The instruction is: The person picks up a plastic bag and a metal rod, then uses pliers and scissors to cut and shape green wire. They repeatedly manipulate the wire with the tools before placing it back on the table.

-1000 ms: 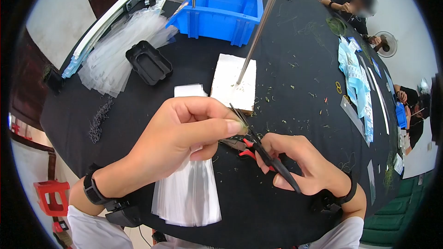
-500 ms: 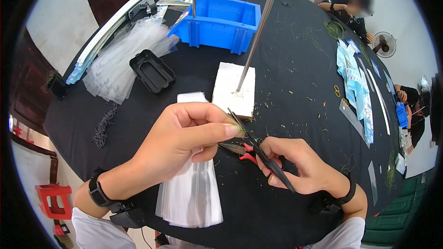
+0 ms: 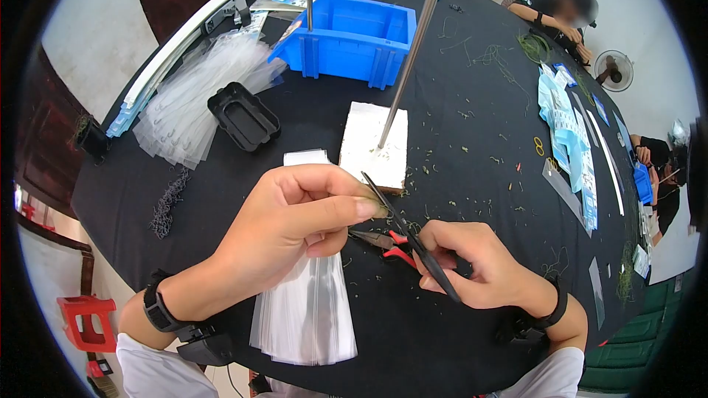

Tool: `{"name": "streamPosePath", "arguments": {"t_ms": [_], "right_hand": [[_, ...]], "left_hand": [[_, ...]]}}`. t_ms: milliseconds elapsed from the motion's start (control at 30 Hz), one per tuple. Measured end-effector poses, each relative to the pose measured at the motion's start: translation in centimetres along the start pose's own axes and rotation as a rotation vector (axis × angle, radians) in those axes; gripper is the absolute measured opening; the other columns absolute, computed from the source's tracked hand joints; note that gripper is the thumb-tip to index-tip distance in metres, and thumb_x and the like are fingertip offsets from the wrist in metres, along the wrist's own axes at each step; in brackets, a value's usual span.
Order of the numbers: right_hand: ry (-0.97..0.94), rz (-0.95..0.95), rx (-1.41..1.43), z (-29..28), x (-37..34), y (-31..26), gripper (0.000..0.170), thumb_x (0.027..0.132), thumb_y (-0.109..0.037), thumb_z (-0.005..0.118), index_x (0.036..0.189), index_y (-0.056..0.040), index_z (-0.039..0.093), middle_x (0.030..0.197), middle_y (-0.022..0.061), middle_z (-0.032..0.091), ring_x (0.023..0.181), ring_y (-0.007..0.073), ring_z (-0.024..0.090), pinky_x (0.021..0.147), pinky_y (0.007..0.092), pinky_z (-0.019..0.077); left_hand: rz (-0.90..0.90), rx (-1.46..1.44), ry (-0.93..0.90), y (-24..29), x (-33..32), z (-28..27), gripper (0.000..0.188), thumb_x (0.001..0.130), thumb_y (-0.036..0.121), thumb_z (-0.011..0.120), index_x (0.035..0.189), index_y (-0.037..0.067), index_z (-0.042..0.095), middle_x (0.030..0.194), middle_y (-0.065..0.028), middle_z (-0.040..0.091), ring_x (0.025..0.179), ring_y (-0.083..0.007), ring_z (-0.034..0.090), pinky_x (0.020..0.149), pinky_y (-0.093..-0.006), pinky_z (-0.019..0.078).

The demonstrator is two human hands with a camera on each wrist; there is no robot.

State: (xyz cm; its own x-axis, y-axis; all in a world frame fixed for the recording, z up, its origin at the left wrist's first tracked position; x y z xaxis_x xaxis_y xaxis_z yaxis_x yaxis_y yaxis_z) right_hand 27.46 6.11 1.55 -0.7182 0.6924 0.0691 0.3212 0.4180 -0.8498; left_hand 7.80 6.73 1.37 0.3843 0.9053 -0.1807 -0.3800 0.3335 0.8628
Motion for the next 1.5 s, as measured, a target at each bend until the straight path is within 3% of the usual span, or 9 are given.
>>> {"name": "streamPosePath", "arguments": {"t_ms": [300,400,500,533,667,867,967,1133,1500], "right_hand": [[0.127,0.087,0.21,-0.2,-0.6,1.1,0.022,0.078,-0.015,0.068,0.076,-0.0034,0.05,0.06,0.0008,0.046,0.05,0.0094,0.041,0.046,0.0241,0.033],[0.173,-0.026,0.144,-0.6,-0.3,1.0,0.026,0.074,-0.017,0.072,0.08,-0.0025,0.052,0.065,0.0024,0.047,0.053,0.0102,0.043,0.047,0.0248,0.0342],[0.332,0.077,-0.21,-1.6,-0.2,0.3,0.03,0.07,-0.017,0.075,0.084,-0.0022,0.053,0.069,0.0046,0.05,0.055,0.0116,0.045,0.049,0.025,0.0366],[0.389,0.126,-0.388,-1.8,-0.3,-0.1,0.034,0.068,-0.015,0.074,0.093,-0.0009,0.056,0.078,0.008,0.054,0.066,0.0179,0.053,0.058,0.0282,0.0435],[0.411,0.186,-0.614,-2.2,-0.5,-0.1,0.041,0.069,-0.009,0.071,0.105,0.0004,0.055,0.096,0.0125,0.055,0.093,0.0298,0.053,0.082,0.0376,0.0436],[0.416,-0.193,-0.581,-2.5,0.2,-2.0,0.025,0.072,-0.006,0.069,0.093,-0.0009,0.058,0.089,0.0116,0.057,0.087,0.0271,0.055,0.075,0.0346,0.0442],[0.287,-0.187,-0.145,-1.1,0.6,-3.1,0.018,0.073,-0.005,0.068,0.087,-0.0013,0.058,0.082,0.0092,0.058,0.077,0.0254,0.056,0.068,0.0328,0.0448],[0.299,-0.352,-0.376,-0.2,1.1,-3.5,0.013,0.072,0.001,0.065,0.082,-0.0027,0.056,0.077,0.0087,0.055,0.07,0.0256,0.055,0.062,0.0338,0.0437],[0.331,-0.275,-0.157,-0.5,0.9,-2.3,0.015,0.072,0.007,0.061,0.082,-0.0022,0.054,0.074,0.0093,0.054,0.067,0.0236,0.054,0.06,0.031,0.0423]], "left_hand": [[0.065,0.059,0.013,0.2,-0.1,0.1,0.005,0.08,0.001,0.061,0.076,-0.001,0.058,0.074,-0.0081,0.058,0.047,-0.0047,0.038,0.041,-0.019,0.0269],[0.092,0.088,0.012,0.3,-0.2,0.1,0.004,0.079,0.0,0.062,0.077,-0.002,0.059,0.074,-0.0086,0.06,0.048,-0.0048,0.041,0.041,-0.0193,0.0274],[0.155,0.209,0.04,0.5,-0.2,0.1,0.004,0.079,0.0,0.063,0.079,-0.004,0.062,0.074,-0.0088,0.061,0.048,-0.0048,0.043,0.042,-0.0194,0.0289],[0.186,0.222,0.034,0.5,-0.2,0.2,0.004,0.079,0.0,0.063,0.08,-0.004,0.063,0.074,-0.0084,0.061,0.049,-0.0048,0.044,0.043,-0.0192,0.0298],[0.263,0.253,-0.009,0.3,-0.5,0.7,0.008,0.079,0.001,0.064,0.085,-0.004,0.065,0.073,-0.006,0.061,0.054,-0.0048,0.047,0.047,-0.0185,0.0331],[0.374,0.531,-0.085,0.3,-1.0,1.2,0.008,0.08,0.001,0.063,0.087,-0.002,0.066,0.073,-0.0027,0.061,0.062,-0.0039,0.051,0.053,-0.019,0.0387],[0.508,0.77,-0.122,0.4,-1.3,1.6,0.008,0.078,0.001,0.063,0.086,0.0,0.065,0.067,-0.0013,0.057,0.055,-0.0051,0.046,0.048,-0.0215,0.0366],[0.593,0.876,-0.131,0.1,-1.4,1.9,0.008,0.076,0.0,0.064,0.084,0.001,0.064,0.067,-0.0035,0.057,0.053,-0.0089,0.047,0.047,-0.0229,0.0369],[0.707,0.952,-0.092,0.2,-1.5,2.1,0.009,0.072,-0.001,0.066,0.08,0.002,0.068,0.061,-0.0032,0.058,0.047,-0.0076,0.047,0.042,-0.0207,0.0338]]}}
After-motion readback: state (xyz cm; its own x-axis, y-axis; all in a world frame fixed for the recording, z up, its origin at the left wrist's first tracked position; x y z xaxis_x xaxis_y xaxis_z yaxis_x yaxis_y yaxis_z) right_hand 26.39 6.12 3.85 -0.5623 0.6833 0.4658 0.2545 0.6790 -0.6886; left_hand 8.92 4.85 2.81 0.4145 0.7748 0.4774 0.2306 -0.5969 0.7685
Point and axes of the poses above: each hand's wrist, its own x-axis towards the middle knuckle, its own z-axis out of the palm, y = z × x, the point moved 3 cm from there along x, towards the middle knuckle
